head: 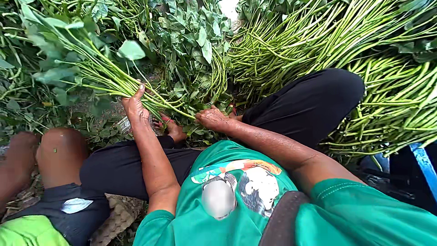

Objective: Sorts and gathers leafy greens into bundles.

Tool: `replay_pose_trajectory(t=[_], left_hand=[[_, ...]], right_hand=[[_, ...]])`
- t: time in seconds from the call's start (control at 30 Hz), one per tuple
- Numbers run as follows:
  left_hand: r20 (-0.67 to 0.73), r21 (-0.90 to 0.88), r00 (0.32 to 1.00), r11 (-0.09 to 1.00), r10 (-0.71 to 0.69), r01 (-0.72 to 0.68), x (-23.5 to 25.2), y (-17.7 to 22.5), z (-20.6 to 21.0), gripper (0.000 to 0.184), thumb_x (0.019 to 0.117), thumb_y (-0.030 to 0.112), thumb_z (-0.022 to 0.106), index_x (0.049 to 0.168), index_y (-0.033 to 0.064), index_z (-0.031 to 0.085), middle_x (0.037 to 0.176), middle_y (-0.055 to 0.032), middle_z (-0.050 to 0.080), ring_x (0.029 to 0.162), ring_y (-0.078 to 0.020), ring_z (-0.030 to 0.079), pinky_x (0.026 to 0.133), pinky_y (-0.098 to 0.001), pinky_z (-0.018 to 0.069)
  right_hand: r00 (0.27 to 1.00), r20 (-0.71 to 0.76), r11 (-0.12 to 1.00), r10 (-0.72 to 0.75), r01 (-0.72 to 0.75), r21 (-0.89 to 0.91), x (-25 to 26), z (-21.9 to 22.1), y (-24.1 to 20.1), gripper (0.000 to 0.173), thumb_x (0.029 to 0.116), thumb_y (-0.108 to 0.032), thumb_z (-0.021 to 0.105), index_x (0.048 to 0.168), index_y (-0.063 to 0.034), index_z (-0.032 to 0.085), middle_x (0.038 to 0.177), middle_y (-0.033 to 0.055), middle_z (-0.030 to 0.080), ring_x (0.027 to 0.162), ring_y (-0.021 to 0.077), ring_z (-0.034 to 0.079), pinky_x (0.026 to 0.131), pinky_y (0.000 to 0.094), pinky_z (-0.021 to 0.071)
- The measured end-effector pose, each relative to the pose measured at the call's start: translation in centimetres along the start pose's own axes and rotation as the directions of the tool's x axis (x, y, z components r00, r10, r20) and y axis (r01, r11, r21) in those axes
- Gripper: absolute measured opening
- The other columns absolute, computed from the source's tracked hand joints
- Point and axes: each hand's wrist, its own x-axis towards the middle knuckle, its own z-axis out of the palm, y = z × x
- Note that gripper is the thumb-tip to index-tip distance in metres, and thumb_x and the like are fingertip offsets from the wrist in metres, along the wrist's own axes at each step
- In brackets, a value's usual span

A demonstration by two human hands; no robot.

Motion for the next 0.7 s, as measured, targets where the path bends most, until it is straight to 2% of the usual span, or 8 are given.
replay_pose_trajectory(t=[0.1,0.17,0.37,0.43,0.53,0.6,0.63,0.7], left_hand=[[-0.044,-0.046,0.999,0.999,-0.022,0.02,0.8,-0.4,-0.7,0.03,0.0941,-0.003,0.067,0.122,0.0015,0.058,0.099,-0.0085,0.07,0.084,-0.0179,0.071,0.078,-0.0358,0.0623],[-0.085,-0.15,0.991,0.985,-0.103,0.089,1.0,-0.6,-0.7,0.028,0.0955,-0.002,0.065,0.122,0.0023,0.058,0.099,-0.0094,0.07,0.084,-0.0185,0.07,0.078,-0.0361,0.0618],[-0.209,-0.422,0.929,0.885,-0.305,0.196,1.0,-1.8,-0.4,0.019,0.1011,0.006,0.059,0.12,0.0043,0.056,0.095,-0.0104,0.067,0.084,-0.0201,0.068,0.079,-0.0393,0.0609],[-0.186,-0.384,0.949,0.908,-0.256,0.17,0.6,-1.1,-0.1,0.019,0.1024,0.006,0.057,0.121,0.0045,0.055,0.093,-0.0099,0.066,0.082,-0.0192,0.068,0.078,-0.038,0.0613],[-0.052,-0.242,0.992,0.965,-0.117,0.101,0.5,-1.1,0.3,0.028,0.1002,0.003,0.061,0.127,0.0038,0.055,0.102,-0.0087,0.068,0.089,-0.0182,0.07,0.083,-0.0372,0.0615],[-0.007,-0.078,0.999,0.996,-0.041,0.041,0.3,-1.3,0.4,0.032,0.0969,0.0,0.065,0.127,0.0019,0.057,0.102,-0.0083,0.069,0.087,-0.0173,0.07,0.08,-0.0356,0.0616],[0.024,0.009,1.0,1.0,-0.015,0.015,0.3,-1.2,0.4,0.034,0.0955,0.0,0.067,0.128,0.0004,0.057,0.102,-0.0084,0.07,0.086,-0.0168,0.07,0.08,-0.0351,0.0616],[0.127,0.117,0.992,0.993,0.004,-0.019,0.0,-1.0,0.8,0.038,0.0938,-0.001,0.069,0.129,-0.0008,0.056,0.104,-0.008,0.072,0.09,-0.0155,0.071,0.083,-0.034,0.0615]], right_hand=[[0.937,-0.258,0.97,-0.235,0.245,0.006,-1.3,-0.4,-0.7,0.036,0.1089,-0.027,0.05,0.102,0.0031,0.069,0.099,0.0215,0.071,0.096,0.0393,0.072,0.079,0.0553,0.0567],[0.776,-0.512,0.905,-0.369,0.426,-0.006,-2.1,-1.2,-1.6,0.031,0.1068,-0.02,0.054,0.092,0.0033,0.068,0.088,0.0185,0.068,0.085,0.0335,0.071,0.072,0.0452,0.0582],[0.331,-0.855,0.76,-0.4,0.64,-0.108,-4.6,-8.0,-4.8,0.033,0.107,-0.014,0.051,0.087,0.007,0.068,0.079,0.0178,0.065,0.079,0.0262,0.064,0.075,0.0354,0.0541],[0.458,-0.818,0.834,-0.348,0.549,-0.048,-5.2,-9.3,-4.4,0.033,0.1074,-0.015,0.05,0.087,0.0048,0.066,0.079,0.016,0.064,0.079,0.0242,0.065,0.076,0.0346,0.0536],[0.961,-0.213,0.98,-0.173,0.189,0.055,-4.5,-7.3,-2.0,0.029,0.1054,-0.025,0.056,0.098,-0.0015,0.071,0.104,0.0198,0.068,0.096,0.0363,0.069,0.083,0.0571,0.0564],[0.969,0.245,0.998,-0.032,0.043,-0.042,-3.0,-5.3,-1.2,0.024,0.0983,-0.018,0.068,0.116,-0.0038,0.074,0.128,0.0252,0.063,0.118,0.0475,0.061,0.096,0.0717,0.047],[0.96,0.279,0.996,-0.033,0.055,-0.071,-2.1,-4.8,-1.2,0.026,0.0972,-0.018,0.07,0.119,-0.0054,0.074,0.129,0.0238,0.064,0.119,0.0467,0.061,0.097,0.0715,0.0464],[0.984,0.009,0.984,-0.175,0.176,-0.032,-0.5,-5.1,-1.5,0.022,0.1007,-0.018,0.065,0.115,-0.0037,0.073,0.121,0.0214,0.068,0.11,0.0427,0.067,0.091,0.0642,0.0528]])
